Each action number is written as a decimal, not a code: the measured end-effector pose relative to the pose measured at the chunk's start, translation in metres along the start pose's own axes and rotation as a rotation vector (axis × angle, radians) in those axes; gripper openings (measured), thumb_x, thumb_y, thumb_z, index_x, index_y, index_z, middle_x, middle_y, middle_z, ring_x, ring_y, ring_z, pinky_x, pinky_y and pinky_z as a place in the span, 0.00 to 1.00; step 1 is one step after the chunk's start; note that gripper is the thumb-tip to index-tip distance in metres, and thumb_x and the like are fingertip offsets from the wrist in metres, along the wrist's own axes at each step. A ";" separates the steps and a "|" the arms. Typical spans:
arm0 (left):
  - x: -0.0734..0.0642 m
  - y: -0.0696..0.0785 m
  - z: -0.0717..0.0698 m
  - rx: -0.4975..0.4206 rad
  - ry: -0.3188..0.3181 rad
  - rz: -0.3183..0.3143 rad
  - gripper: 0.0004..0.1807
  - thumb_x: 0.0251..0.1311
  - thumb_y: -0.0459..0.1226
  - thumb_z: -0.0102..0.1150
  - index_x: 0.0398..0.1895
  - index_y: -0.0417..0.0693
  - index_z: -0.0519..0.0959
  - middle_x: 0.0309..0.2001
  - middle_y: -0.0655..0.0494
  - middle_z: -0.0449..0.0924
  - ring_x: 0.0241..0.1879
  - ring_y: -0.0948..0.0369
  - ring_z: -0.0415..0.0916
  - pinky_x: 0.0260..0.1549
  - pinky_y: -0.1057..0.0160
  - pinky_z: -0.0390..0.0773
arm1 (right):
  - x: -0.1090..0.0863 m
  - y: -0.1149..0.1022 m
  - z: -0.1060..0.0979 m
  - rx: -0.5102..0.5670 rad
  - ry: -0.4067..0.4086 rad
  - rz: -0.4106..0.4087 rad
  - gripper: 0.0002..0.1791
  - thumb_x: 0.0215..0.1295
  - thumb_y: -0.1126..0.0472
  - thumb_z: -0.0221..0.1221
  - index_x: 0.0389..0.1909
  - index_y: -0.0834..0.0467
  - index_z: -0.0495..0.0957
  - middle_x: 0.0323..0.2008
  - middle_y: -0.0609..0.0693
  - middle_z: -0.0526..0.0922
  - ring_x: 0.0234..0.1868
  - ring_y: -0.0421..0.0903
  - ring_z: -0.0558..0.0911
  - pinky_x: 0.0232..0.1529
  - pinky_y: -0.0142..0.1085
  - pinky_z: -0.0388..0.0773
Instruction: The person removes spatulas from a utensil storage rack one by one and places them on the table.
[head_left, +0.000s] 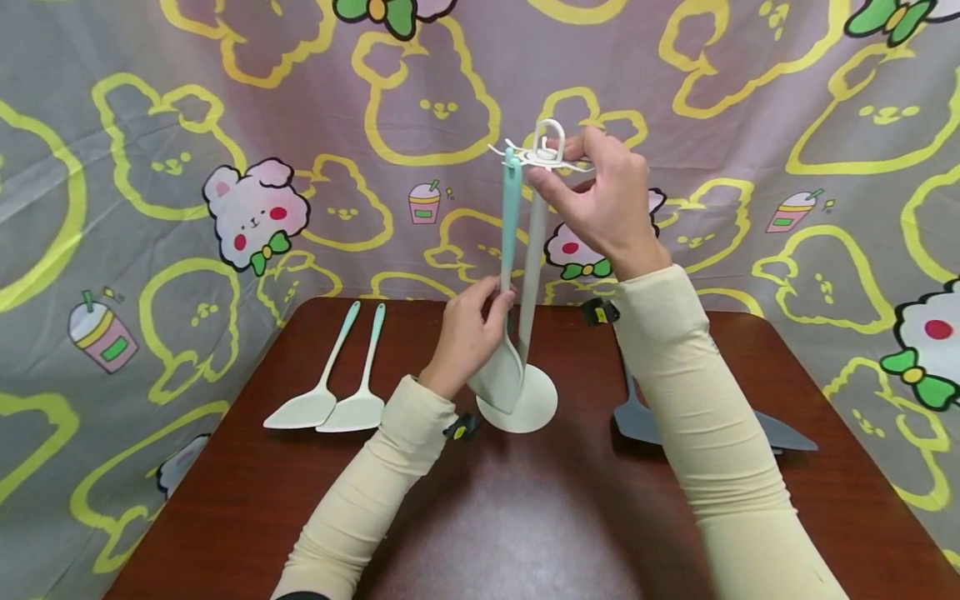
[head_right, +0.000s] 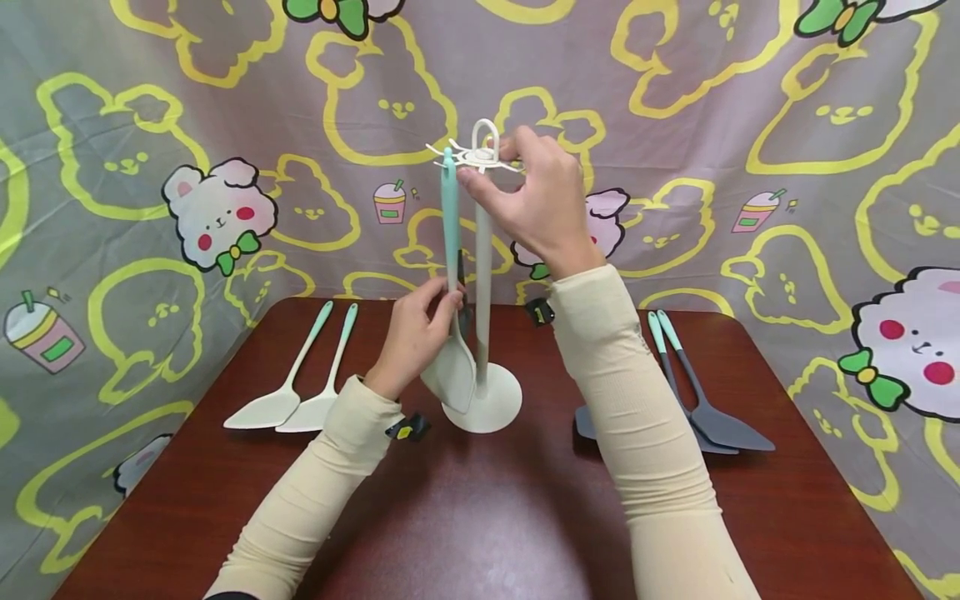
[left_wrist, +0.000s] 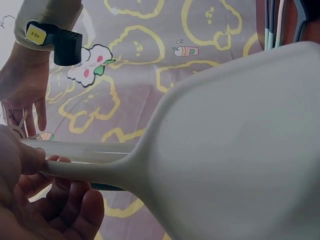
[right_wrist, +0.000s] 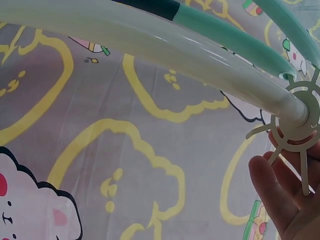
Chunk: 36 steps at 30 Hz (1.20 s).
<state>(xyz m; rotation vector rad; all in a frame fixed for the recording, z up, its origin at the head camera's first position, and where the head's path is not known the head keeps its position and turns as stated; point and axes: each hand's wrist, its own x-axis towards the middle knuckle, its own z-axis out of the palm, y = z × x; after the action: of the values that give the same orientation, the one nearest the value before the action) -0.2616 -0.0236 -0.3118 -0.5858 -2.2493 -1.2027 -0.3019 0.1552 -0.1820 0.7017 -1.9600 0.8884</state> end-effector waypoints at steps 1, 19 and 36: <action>0.000 0.000 0.000 -0.003 0.004 0.000 0.09 0.71 0.38 0.53 0.42 0.44 0.82 0.35 0.50 0.85 0.29 0.57 0.75 0.29 0.64 0.72 | 0.001 -0.001 0.000 -0.005 -0.001 0.000 0.23 0.57 0.47 0.66 0.34 0.66 0.78 0.38 0.56 0.87 0.41 0.50 0.86 0.32 0.25 0.82; -0.006 -0.004 0.000 0.025 0.052 0.041 0.11 0.71 0.37 0.52 0.45 0.43 0.83 0.38 0.49 0.84 0.35 0.56 0.78 0.36 0.57 0.78 | 0.005 0.002 0.009 -0.150 0.137 -0.119 0.19 0.54 0.52 0.61 0.20 0.65 0.73 0.20 0.61 0.81 0.18 0.49 0.68 0.24 0.32 0.54; -0.008 -0.003 0.000 0.005 0.074 0.055 0.11 0.72 0.37 0.52 0.45 0.43 0.82 0.37 0.49 0.83 0.33 0.56 0.76 0.33 0.62 0.74 | 0.005 0.002 0.015 -0.184 0.170 -0.110 0.23 0.59 0.48 0.59 0.22 0.66 0.74 0.20 0.61 0.78 0.22 0.55 0.72 0.27 0.36 0.61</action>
<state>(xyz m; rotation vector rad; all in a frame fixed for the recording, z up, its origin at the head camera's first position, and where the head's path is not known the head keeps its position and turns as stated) -0.2569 -0.0257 -0.3186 -0.5876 -2.1597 -1.1727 -0.3125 0.1437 -0.1840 0.6012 -1.8066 0.6689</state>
